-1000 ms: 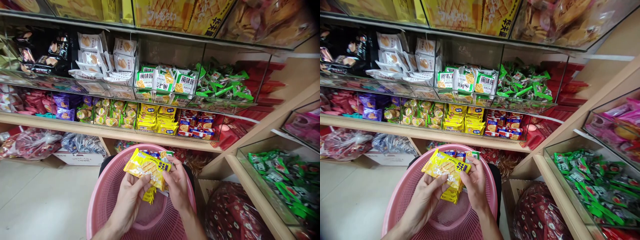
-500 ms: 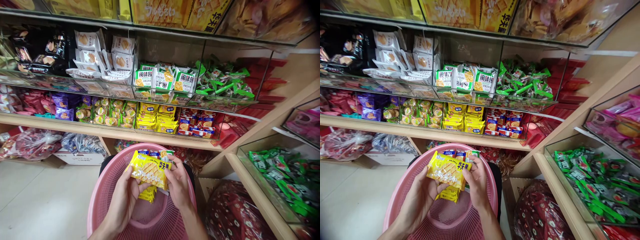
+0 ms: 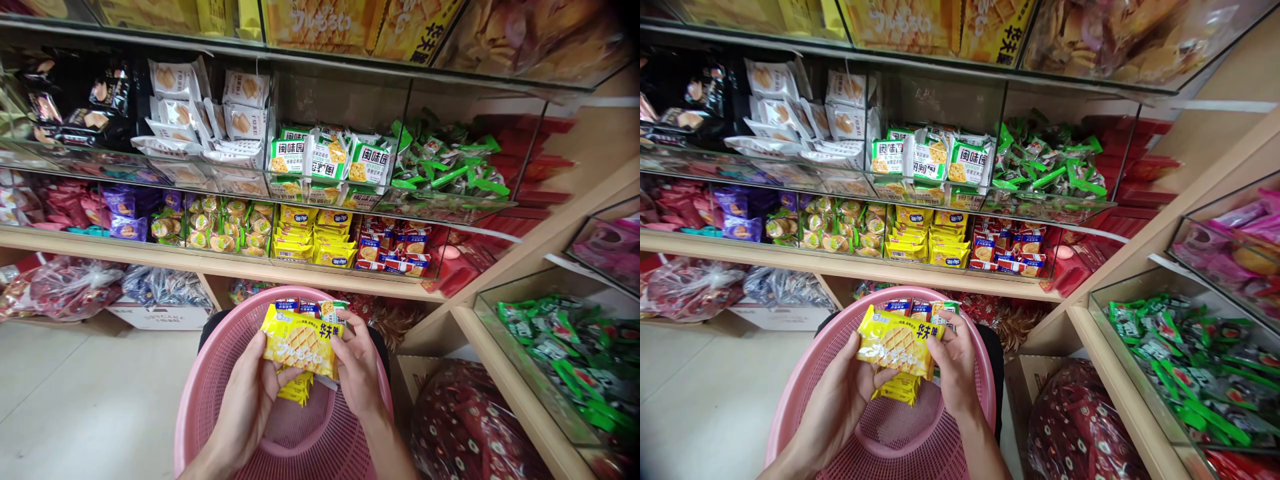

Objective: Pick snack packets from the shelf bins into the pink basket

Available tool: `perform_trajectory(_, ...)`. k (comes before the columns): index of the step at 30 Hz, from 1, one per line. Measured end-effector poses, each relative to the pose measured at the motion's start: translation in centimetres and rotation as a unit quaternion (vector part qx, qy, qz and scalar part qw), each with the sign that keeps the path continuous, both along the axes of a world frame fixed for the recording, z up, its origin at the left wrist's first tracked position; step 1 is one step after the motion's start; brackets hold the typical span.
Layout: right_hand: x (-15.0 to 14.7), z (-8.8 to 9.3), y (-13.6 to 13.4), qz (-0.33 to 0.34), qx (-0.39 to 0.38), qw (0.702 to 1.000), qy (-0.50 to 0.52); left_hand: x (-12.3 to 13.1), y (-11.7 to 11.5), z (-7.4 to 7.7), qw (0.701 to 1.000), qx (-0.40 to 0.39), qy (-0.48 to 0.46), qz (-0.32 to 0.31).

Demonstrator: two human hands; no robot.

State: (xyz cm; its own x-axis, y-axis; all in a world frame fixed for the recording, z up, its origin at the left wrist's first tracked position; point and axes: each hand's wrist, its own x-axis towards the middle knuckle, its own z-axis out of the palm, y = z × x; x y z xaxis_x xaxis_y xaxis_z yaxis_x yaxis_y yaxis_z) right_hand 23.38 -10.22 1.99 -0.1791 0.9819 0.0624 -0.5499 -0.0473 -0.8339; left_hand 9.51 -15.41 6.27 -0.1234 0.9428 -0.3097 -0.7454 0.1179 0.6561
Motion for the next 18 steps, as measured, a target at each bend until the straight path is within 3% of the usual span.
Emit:
perform_trajectory(7, 0.0, -0.1, 0.0, 0.007, -0.011, 1.0, 0.001, -1.2, -0.2, -0.3, 0.998, -0.015, 0.049, 0.039)
perform_trajectory(10, -0.1, -0.3, -0.2, 0.039, -0.007, 0.999, -0.008, -1.8, -0.4, -0.4, 0.994, -0.029, 0.08, 0.066)
perform_trajectory(18, -0.4, -0.3, -0.7, 0.125, -0.021, 0.991, -0.041, -2.7, -1.1, -1.1, 0.986, -0.036, 0.147, 0.066)
